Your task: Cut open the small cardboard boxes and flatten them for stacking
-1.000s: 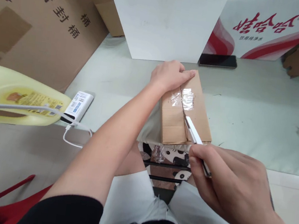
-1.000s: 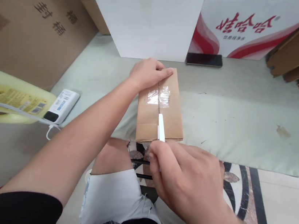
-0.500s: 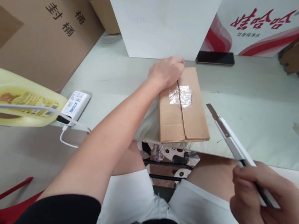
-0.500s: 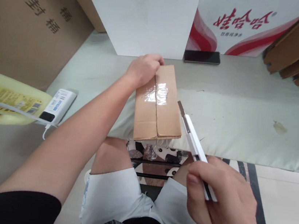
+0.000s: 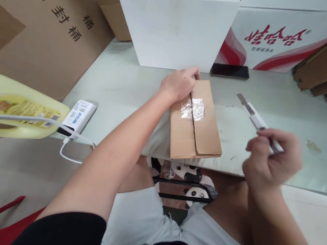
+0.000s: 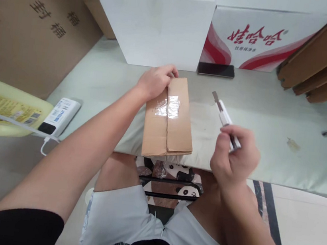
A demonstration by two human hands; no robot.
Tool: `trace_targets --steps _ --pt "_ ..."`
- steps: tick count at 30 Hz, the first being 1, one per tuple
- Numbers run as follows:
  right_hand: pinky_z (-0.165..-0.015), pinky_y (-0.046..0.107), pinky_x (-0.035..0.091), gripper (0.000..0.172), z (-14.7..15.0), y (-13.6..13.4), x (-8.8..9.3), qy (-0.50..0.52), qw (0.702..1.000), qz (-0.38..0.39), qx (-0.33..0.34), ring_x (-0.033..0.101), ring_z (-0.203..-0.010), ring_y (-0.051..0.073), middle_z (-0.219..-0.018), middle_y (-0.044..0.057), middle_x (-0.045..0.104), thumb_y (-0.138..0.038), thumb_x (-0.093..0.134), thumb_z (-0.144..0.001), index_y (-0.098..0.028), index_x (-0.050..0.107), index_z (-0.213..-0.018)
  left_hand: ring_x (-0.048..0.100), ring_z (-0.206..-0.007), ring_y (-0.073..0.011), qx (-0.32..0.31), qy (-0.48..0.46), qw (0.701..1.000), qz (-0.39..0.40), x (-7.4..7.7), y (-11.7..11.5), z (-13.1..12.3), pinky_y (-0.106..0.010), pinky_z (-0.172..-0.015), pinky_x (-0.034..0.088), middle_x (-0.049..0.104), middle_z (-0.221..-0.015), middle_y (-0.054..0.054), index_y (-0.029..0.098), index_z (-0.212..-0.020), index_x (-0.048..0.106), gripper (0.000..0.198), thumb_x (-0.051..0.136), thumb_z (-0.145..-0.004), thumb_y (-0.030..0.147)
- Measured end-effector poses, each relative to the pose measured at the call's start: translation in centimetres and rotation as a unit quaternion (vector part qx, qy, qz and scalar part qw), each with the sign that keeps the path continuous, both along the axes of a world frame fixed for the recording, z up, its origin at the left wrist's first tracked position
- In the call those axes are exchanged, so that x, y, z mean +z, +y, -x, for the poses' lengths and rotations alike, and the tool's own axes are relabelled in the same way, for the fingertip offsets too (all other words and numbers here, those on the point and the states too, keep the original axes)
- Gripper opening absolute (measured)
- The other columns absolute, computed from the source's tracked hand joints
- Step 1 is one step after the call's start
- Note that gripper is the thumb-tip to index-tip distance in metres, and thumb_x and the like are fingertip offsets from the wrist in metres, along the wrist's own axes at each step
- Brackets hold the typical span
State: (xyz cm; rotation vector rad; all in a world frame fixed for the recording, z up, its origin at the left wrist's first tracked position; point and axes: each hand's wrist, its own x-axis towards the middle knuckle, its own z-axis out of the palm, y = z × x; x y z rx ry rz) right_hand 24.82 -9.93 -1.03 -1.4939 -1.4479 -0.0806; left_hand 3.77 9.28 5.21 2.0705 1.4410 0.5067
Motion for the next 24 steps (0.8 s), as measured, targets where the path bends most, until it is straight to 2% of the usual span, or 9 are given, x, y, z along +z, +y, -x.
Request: trace_targets --steps 3,6,9,12,15,20,24 --pt "-0.054 0.029 0.038 0.018 0.6 4.6 -1.9 0.056 0.998 0.019 -0.032 0.048 -0.051 0.013 -0.065 -0.002 0.057 -0.036 0.052 -0.094 -0.021 0.062 -0.094 0.064 -0.11 -0.0294 0.01 -0.012 1.0 0.006 0.1 -0.1 0.0 -0.041 -0.09 0.047 0.074 -0.107 -0.002 0.031 -0.1 0.069 0.034 0.042 -0.084 0.018" --pt "-0.055 0.029 0.037 0.02 1.1 6.4 -3.5 0.056 0.991 0.123 -0.019 0.047 -0.05 0.014 -0.06 -0.002 0.055 -0.034 0.051 -0.091 -0.021 0.065 -0.095 0.065 -0.109 -0.0289 0.023 -0.019 0.999 0.018 0.1 0.0 -0.1 -0.039 -0.089 0.047 0.073 -0.105 -0.002 0.03 -0.1 0.068 0.029 0.043 -0.088 0.021" --pt "-0.062 0.03 0.039 0.026 1.6 6.6 -4.1 0.014 0.977 0.213 0.013 0.057 -0.062 0.018 -0.07 0.003 0.065 -0.033 0.053 -0.087 -0.02 0.069 -0.102 0.065 -0.109 -0.0288 0.035 -0.024 0.999 0.018 0.1 0.1 -0.1 -0.038 -0.09 0.046 0.072 -0.102 -0.003 0.029 -0.098 0.067 0.027 0.041 -0.092 0.024" --pt "-0.067 0.032 0.039 0.033 1.8 6.7 -3.9 -0.021 0.967 0.249 0.044 0.062 -0.077 0.022 -0.084 0.008 0.072 -0.034 0.052 -0.089 -0.02 0.071 -0.112 0.064 -0.11 -0.0278 0.035 -0.03 0.999 -0.004 -0.1 0.0 -0.1 -0.037 -0.092 0.045 0.071 -0.103 -0.003 0.027 -0.095 0.065 0.027 0.039 -0.096 0.029" --pt "-0.069 0.033 0.038 0.038 1.9 6.6 -3.6 -0.043 0.963 0.26 0.063 0.063 -0.085 0.025 -0.091 0.01 0.073 -0.035 0.05 -0.091 -0.019 0.07 -0.119 0.063 -0.109 -0.0251 0.026 -0.034 0.999 -0.02 -0.3 0.0 -0.2 -0.033 -0.093 0.044 0.072 -0.105 -0.003 0.028 -0.086 0.061 0.027 0.037 -0.097 0.032" --pt "-0.075 0.034 0.041 0.037 1.8 5.7 -3.7 -0.057 0.967 0.236 0.078 0.062 -0.09 0.026 -0.096 0.012 0.073 -0.034 0.05 -0.093 -0.017 0.07 -0.119 0.061 -0.109 -0.0239 0.019 -0.035 0.999 -0.027 -0.1 0.0 -0.5 -0.031 -0.094 0.043 0.072 -0.106 -0.004 0.026 -0.079 0.056 0.029 0.035 -0.097 0.033" --pt "-0.077 0.036 0.042 0.04 0.9 5.3 -3.9 -0.095 0.967 0.228 0.052 0.06 -0.092 0.027 -0.098 0.014 0.07 -0.033 0.048 -0.095 -0.017 0.071 -0.123 0.06 -0.106 -0.0263 0.022 -0.034 0.999 -0.035 -0.2 0.0 -0.6 -0.032 -0.092 0.041 0.074 -0.101 -0.003 0.025 -0.075 0.054 0.029 0.036 -0.096 0.033"
